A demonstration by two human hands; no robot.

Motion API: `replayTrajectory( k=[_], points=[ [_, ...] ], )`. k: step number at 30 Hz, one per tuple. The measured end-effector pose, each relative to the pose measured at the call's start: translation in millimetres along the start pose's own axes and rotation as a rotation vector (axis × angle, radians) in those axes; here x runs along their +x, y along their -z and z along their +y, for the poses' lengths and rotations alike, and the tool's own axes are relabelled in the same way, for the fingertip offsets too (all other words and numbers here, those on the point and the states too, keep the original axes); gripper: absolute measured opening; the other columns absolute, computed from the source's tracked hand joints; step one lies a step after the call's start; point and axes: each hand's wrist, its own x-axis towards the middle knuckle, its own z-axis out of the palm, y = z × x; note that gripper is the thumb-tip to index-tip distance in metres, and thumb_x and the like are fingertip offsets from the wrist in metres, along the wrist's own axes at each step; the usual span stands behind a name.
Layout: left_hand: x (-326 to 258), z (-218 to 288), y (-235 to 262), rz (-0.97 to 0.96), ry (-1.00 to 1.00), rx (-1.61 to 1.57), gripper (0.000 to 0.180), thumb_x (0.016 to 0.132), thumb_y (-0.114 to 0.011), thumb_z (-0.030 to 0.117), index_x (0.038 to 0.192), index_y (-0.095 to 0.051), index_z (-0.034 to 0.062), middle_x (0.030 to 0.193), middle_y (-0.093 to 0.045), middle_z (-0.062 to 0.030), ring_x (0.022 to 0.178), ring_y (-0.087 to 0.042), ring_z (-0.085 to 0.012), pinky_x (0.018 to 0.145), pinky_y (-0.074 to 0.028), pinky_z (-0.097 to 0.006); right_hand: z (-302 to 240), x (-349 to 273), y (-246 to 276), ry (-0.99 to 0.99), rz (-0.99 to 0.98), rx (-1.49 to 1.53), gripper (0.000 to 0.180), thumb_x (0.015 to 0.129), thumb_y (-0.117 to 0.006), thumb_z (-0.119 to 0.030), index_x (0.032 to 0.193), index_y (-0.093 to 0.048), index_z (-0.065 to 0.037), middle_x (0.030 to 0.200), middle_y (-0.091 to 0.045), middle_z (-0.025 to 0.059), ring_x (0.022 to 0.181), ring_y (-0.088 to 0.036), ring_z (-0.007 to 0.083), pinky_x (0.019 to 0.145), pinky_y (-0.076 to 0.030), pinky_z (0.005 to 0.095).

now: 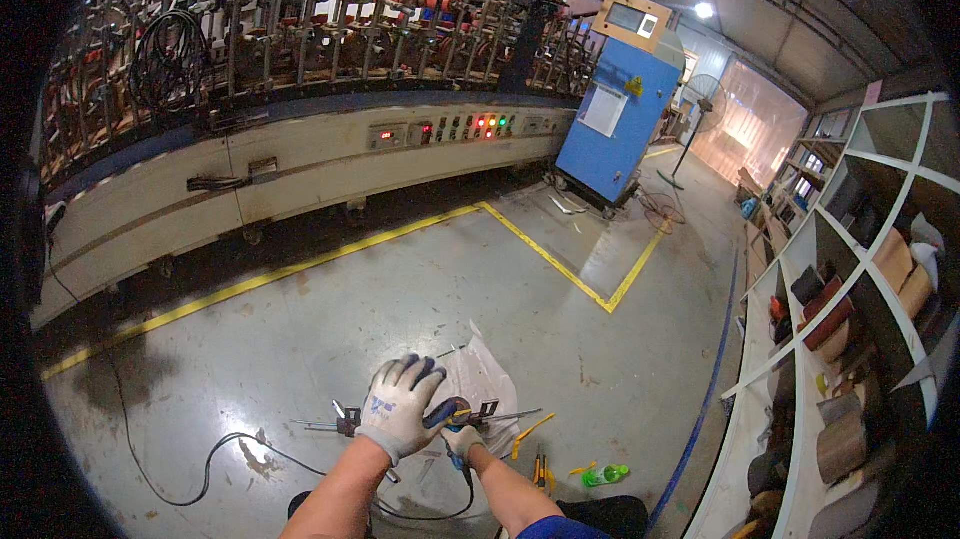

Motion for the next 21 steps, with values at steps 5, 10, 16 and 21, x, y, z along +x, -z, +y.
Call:
replayTrajectory(
  k=[5,10,16,21],
  points=[
    [1.1,5.8,-8.5,-0.196,0.012,-0.112,0.039,0.079,-0.078,0.037,0.112,-0.074,0.0143,0.114,-0.071,-0.0109,0.108,-0.067,-0.0319,0.098,-0.051,-0.045,-14.4,-25.3,25.1,-0.022,-0.001,0.123,0.056,0.09,-0.073,-0.05,0.119,-0.071,-0.003,0.116,-0.073,0.0195,0.108,-0.069,0.0331,0.089,-0.053,0.0421],
    [4.3,15.2,-3.5,-0.224,0.001,-0.115,0.036,0.078,-0.079,0.036,0.107,-0.075,0.0151,0.109,-0.072,-0.01,0.105,-0.068,-0.0318,0.095,-0.052,-0.046,-9.1,-29.0,31.0,-0.025,0.013,0.117,0.053,0.09,-0.072,-0.048,0.115,-0.071,-0.002,0.108,-0.074,0.0177,0.103,-0.07,0.0325,0.086,-0.053,0.0422],
    [12.1,9.0,-11.2,-0.013,0.008,-0.126,0.03,0.08,-0.078,0.036,0.1,-0.076,0.0134,0.1,-0.072,-0.0099,0.101,-0.068,-0.0317,0.092,-0.052,-0.045,-4.5,-23.1,41.6,0.349,0.265,-0.03,0.05,0.09,-0.072,-0.047,0.106,-0.071,0.001,0.097,-0.074,0.0164,0.089,-0.072,0.0304,0.078,-0.054,0.0423],
    [13.9,3.2,3.7,-0.019,0.183,-0.066,0.028,0.081,-0.078,0.039,0.084,-0.072,0.0117,0.084,-0.068,-0.0121,0.085,-0.067,-0.0324,0.079,-0.052,-0.046,-15.9,-46.2,35.6,0.098,-0.054,0.013,0.047,0.089,-0.073,-0.046,0.104,-0.074,-0.001,0.085,-0.074,0.0169,0.078,-0.073,0.0278,0.07,-0.055,0.0421]
  ],
)
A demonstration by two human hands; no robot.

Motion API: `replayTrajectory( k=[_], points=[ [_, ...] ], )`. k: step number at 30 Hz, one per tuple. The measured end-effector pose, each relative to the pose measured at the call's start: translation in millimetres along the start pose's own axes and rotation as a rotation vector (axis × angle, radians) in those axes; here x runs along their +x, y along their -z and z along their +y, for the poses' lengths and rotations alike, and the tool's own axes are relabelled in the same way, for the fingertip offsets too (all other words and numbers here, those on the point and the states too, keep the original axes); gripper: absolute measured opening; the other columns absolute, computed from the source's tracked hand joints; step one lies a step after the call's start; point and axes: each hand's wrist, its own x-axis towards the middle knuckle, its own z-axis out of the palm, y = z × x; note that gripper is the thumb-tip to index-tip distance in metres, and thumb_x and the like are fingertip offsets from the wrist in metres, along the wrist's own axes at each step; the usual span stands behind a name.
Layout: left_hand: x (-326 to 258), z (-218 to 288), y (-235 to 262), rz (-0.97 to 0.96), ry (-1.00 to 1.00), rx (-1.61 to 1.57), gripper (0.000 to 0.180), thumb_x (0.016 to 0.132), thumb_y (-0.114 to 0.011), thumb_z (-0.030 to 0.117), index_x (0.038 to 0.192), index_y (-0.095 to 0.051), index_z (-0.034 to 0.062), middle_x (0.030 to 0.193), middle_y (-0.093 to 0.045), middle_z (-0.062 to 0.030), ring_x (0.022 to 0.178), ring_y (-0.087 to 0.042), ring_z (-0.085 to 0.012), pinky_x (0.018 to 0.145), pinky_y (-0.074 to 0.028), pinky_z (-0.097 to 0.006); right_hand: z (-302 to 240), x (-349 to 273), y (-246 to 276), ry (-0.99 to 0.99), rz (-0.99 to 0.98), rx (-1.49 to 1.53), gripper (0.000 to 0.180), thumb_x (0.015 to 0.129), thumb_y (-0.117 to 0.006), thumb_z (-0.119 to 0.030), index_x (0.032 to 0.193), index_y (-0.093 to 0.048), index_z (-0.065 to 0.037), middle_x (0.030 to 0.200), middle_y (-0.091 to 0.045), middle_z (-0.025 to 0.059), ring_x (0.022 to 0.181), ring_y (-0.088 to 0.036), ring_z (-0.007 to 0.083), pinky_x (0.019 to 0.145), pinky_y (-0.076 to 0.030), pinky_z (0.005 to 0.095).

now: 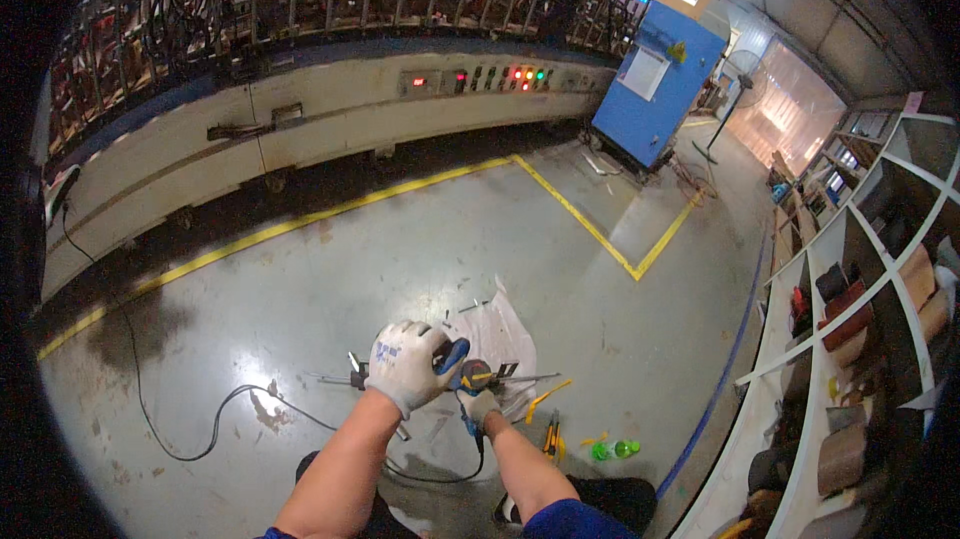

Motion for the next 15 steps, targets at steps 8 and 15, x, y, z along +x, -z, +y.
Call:
replayTrajectory(
  k=[8,15],
  points=[
    [-4.8,1.4,-6.5,0.031,-0.04,0.024,0.029,0.082,-0.078,0.04,0.08,-0.071,0.0118,0.082,-0.069,-0.0119,0.083,-0.067,-0.0325,0.079,-0.051,-0.045,-7.2,5.5,6.2,-0.056,0.01,0.097,0.038,0.091,-0.073,-0.038,0.104,-0.073,-0.002,0.083,-0.073,0.012,0.069,-0.07,0.0257,0.065,-0.055,0.0405],
    [-3.8,0.1,-9.3,0.028,-0.047,0.014,0.031,0.083,-0.077,0.041,0.079,-0.071,0.0114,0.082,-0.069,-0.0124,0.083,-0.067,-0.0335,0.078,-0.051,-0.046,-40.6,-3.0,9.9,0.012,0.068,0.149,0.032,0.094,-0.071,-0.033,0.09,-0.07,-0.002,0.072,-0.068,0.0096,0.059,-0.064,0.0215,0.055,-0.052,0.0402]
  ],
)
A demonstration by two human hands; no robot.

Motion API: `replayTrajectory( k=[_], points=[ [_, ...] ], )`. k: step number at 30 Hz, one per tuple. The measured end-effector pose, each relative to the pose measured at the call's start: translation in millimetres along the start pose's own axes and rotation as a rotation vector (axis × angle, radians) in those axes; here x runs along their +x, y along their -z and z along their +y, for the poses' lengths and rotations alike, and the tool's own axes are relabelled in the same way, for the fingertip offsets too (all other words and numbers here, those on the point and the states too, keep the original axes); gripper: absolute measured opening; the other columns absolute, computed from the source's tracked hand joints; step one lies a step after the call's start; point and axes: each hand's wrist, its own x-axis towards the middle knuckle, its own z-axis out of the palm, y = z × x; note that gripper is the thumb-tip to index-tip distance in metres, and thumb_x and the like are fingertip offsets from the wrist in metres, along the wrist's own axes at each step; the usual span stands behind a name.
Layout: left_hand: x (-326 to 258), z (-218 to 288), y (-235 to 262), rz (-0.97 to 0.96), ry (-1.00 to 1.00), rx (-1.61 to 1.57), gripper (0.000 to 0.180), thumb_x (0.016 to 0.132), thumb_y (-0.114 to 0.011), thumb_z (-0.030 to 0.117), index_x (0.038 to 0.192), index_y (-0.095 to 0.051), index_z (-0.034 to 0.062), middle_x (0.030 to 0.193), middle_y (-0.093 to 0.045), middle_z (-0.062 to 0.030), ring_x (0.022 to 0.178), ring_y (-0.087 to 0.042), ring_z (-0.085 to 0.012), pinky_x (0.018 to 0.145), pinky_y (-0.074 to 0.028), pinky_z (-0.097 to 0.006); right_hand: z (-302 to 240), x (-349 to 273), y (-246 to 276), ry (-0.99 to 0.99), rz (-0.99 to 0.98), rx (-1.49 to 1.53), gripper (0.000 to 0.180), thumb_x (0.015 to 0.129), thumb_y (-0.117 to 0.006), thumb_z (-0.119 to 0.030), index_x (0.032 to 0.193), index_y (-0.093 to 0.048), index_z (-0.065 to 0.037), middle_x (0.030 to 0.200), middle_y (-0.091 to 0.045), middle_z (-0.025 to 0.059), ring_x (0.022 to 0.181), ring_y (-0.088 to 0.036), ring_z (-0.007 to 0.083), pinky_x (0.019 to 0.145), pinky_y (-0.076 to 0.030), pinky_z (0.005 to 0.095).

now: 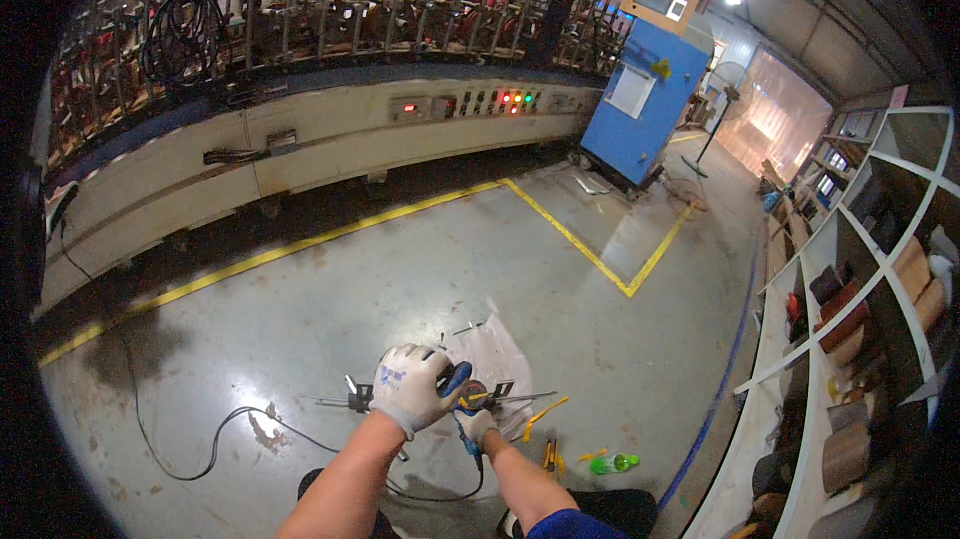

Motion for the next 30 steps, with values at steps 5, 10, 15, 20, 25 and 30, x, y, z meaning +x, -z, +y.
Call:
replayTrajectory(
  k=[5,10,15,20,25,30],
  points=[
    [-8.8,-11.9,-3.0,0.0,0.037,0.049,0.031,0.084,-0.075,0.041,0.076,-0.069,0.0117,0.083,-0.069,-0.0118,0.083,-0.067,-0.0332,0.079,-0.051,-0.046,-32.0,-5.5,-24.3,-0.498,-0.147,0.52,0.025,0.095,-0.071,-0.029,0.083,-0.065,-0.008,0.066,-0.06,0.0038,0.055,-0.057,0.0182,0.052,-0.047,0.0377],
    [1.3,7.8,-0.8,-0.008,-0.019,-0.012,0.032,0.085,-0.075,0.043,0.077,-0.069,0.0117,0.085,-0.069,-0.0114,0.083,-0.067,-0.0335,0.077,-0.052,-0.046,33.6,1.4,8.1,0.291,-0.008,-0.088,0.025,0.097,-0.067,-0.035,0.087,-0.065,-0.012,0.069,-0.061,0.0035,0.055,-0.057,0.0194,0.052,-0.047,0.0373],
    [-6.2,-7.1,0.3,-0.025,0.009,0.007,0.035,0.084,-0.076,0.044,0.079,-0.069,0.0106,0.085,-0.068,-0.0128,0.085,-0.067,-0.0346,0.079,-0.051,-0.047,-16.3,6.3,-9.9,0.228,-0.063,-0.22,0.028,0.099,-0.061,-0.042,0.104,-0.068,-0.016,0.078,-0.067,0.0043,0.061,-0.064,0.0204,0.056,-0.051,0.0371],
    [0.1,15.8,0.7,-0.088,-0.002,-0.043,0.037,0.083,-0.076,0.046,0.08,-0.069,0.0096,0.09,-0.067,-0.0152,0.089,-0.067,-0.0349,0.081,-0.05,-0.048,-20.4,1.9,15.6,-0.092,-0.006,-0.063,0.029,0.1,-0.06,-0.043,0.107,-0.068,-0.016,0.079,-0.068,0.0042,0.063,-0.065,0.0202,0.058,-0.052,0.037],
    [-2.3,8.4,-4.3,-0.208,0.023,0.019,0.039,0.083,-0.076,0.049,0.091,-0.075,0.0108,0.096,-0.07,-0.0144,0.095,-0.068,-0.0328,0.086,-0.052,-0.047,-29.8,12.1,4.7,-0.143,-0.015,-0.035,0.031,0.1,-0.059,-0.045,0.109,-0.068,-0.016,0.081,-0.069,0.0041,0.065,-0.066,0.0199,0.06,-0.052,0.0369],
    [-2.3,8.3,-5.8,-0.217,-0.001,0.014,0.04,0.085,-0.074,0.049,0.091,-0.074,0.0102,0.098,-0.07,-0.0155,0.097,-0.068,-0.0344,0.087,-0.052,-0.047,-33.6,7.2,5.6,-0.164,-0.027,-0.024,0.032,0.1,-0.059,-0.046,0.111,-0.068,-0.016,0.083,-0.07,0.004,0.067,-0.066,0.0197,0.062,-0.053,0.0368]
  ],
)
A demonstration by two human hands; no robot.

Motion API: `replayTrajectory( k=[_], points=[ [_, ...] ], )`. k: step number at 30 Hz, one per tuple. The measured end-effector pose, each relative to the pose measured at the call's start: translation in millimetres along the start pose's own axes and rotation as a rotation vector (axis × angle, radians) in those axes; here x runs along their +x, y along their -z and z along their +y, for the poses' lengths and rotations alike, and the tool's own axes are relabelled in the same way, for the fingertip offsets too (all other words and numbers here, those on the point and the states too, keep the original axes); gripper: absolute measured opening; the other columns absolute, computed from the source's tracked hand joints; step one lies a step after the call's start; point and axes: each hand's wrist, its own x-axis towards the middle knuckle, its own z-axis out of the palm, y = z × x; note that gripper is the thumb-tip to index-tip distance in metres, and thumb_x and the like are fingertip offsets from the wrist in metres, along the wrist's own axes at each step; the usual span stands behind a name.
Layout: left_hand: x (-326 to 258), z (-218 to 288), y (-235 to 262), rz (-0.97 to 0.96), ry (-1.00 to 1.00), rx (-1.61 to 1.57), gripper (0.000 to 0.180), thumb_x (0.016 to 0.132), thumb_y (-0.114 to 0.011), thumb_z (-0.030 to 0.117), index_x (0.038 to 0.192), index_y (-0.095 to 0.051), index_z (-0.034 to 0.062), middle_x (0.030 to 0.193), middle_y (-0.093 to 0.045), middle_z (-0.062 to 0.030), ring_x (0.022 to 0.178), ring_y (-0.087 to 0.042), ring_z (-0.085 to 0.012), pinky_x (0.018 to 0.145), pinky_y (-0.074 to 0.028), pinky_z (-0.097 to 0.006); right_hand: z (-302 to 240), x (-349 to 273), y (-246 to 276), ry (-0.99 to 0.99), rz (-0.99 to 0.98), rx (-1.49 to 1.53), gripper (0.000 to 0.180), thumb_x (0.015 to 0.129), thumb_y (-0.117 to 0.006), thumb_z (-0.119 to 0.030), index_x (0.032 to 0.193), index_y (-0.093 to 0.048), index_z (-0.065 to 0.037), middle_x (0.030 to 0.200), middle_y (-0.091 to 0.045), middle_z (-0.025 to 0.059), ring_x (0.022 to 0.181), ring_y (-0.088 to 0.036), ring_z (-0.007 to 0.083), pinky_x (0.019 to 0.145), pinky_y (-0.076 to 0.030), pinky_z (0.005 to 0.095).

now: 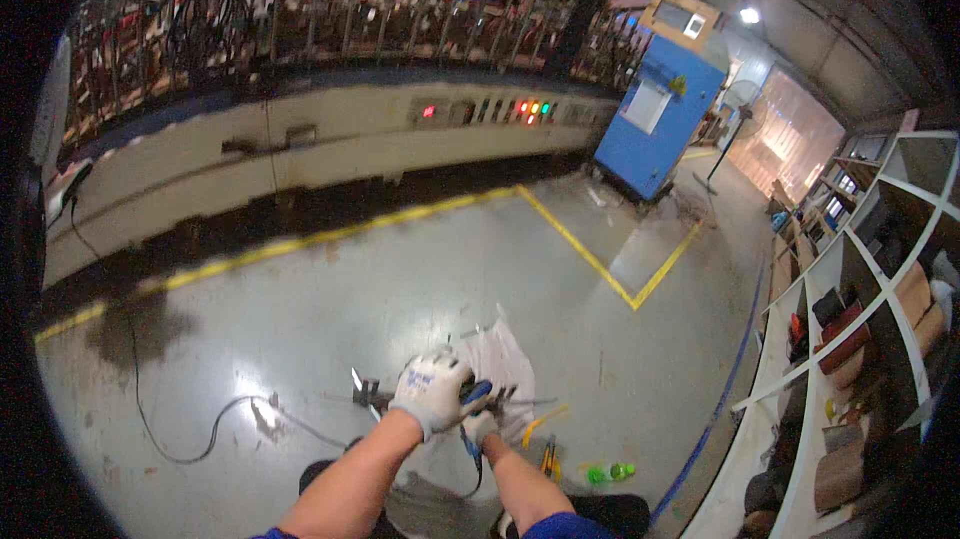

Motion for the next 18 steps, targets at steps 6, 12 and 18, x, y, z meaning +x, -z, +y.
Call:
replayTrajectory(
  k=[6,12,18],
  points=[
    [-3.1,6.9,-1.6,-0.084,0.011,-0.029,0.038,0.086,-0.072,0.047,0.091,-0.073,0.0086,0.102,-0.07,-0.0157,0.103,-0.066,-0.0339,0.091,-0.052,-0.047,-1.4,-6.3,6.7,-0.046,-0.009,0.015,0.034,0.101,-0.058,-0.047,0.113,-0.068,-0.016,0.085,-0.071,0.0038,0.069,-0.067,0.0194,0.064,-0.054,0.0367],
    [-8.2,6.2,1.5,-0.15,-0.01,-0.037,0.041,0.085,-0.074,0.043,0.109,-0.072,0.0104,0.112,-0.07,-0.0176,0.11,-0.065,-0.0353,0.095,-0.051,-0.047,-10.0,-0.6,8.7,-0.106,-0.025,0.04,0.036,0.101,-0.057,-0.048,0.116,-0.067,-0.017,0.087,-0.072,0.0037,0.071,-0.068,0.0192,0.066,-0.055,0.0366],
    [-8.5,7.7,0.2,-0.276,0.033,0.042,0.055,0.084,-0.074,0.048,0.126,-0.065,0.0134,0.123,-0.068,-0.0173,0.117,-0.064,-0.0364,0.1,-0.05,-0.047,-18.1,-9.4,9.5,-0.17,-0.071,0.104,0.038,0.102,-0.056,-0.049,0.118,-0.067,-0.017,0.089,-0.073,0.0036,0.074,-0.069,0.0189,0.069,-0.056,0.0365]
  ],
)
